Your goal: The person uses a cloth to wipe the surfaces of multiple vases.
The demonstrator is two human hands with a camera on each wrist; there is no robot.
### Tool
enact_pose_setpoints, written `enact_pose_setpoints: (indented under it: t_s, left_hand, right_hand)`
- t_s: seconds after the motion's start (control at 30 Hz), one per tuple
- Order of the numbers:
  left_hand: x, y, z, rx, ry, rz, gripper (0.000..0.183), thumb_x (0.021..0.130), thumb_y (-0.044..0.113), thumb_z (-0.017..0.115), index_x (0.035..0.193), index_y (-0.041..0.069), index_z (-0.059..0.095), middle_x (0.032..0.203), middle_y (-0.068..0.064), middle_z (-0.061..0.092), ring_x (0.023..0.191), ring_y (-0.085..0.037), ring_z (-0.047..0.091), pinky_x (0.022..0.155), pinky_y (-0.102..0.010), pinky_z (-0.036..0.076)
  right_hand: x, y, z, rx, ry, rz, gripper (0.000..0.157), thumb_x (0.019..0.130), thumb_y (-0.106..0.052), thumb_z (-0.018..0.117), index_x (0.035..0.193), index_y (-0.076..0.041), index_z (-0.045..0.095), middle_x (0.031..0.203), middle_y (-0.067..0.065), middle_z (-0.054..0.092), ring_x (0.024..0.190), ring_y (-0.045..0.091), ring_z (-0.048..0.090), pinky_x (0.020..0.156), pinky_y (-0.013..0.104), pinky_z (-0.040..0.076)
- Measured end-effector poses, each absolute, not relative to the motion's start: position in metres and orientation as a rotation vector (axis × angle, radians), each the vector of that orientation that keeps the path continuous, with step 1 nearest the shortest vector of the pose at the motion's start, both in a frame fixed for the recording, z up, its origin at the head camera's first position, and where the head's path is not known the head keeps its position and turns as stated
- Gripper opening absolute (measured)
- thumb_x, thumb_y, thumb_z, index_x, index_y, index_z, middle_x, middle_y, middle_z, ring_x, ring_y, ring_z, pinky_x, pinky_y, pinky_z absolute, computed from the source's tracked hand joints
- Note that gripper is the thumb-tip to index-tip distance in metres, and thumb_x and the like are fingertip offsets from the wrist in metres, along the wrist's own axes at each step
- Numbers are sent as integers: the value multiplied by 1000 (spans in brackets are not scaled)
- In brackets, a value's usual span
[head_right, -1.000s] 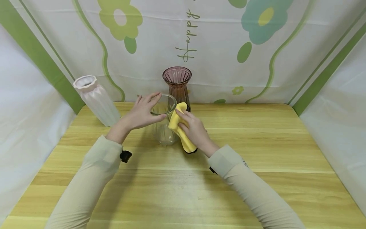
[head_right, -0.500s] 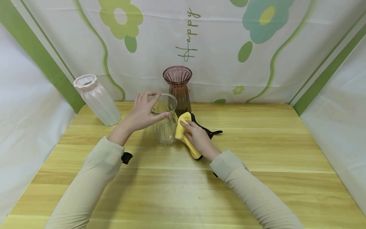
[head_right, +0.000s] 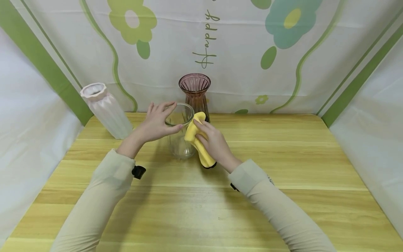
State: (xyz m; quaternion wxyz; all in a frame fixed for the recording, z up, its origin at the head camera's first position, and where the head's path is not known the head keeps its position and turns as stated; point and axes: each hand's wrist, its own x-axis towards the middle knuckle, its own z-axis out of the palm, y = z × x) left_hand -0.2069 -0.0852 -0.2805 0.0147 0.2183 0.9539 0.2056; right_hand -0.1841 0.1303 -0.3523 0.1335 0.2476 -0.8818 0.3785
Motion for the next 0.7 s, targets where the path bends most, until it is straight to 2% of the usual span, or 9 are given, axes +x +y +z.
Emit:
enact_pose_setpoints:
  t_s: [0.2,0.37,0.6,0.7]
  left_hand:
    - [-208,-87,-284,694,2947,626,88,87,54,54,152,5,21,160,-13,18,148,-34,12,117,-59,-12]
    - [-208,-85,-287,685,2974,617,91,87,60,53,153,8,18,160,-12,15,149,-34,10,116,-60,-12]
    - [-206,-81,-289,660,3041,681,91,84,63,57,151,9,28,154,-18,25,143,-37,16,119,-59,-1]
    - [-206,-82,-289,659,3051,678,90,85,61,58,150,8,29,153,-18,26,143,-37,17,119,-59,0]
  right_hand:
    - [-184,128,-352,727,-2548,1131,49,88,-4,65,135,-6,53,137,26,51,124,41,53,104,47,46]
    - [-183,132,-364,732,-2622,1085,50,88,-5,65,136,-7,53,137,28,50,122,43,53,101,50,47]
    - [-179,141,-383,737,-2756,966,51,89,-5,64,138,-9,51,138,26,50,120,43,55,98,49,50]
    - [-179,143,-388,750,-2754,943,51,89,-6,63,138,-11,51,137,25,51,120,41,56,97,49,50]
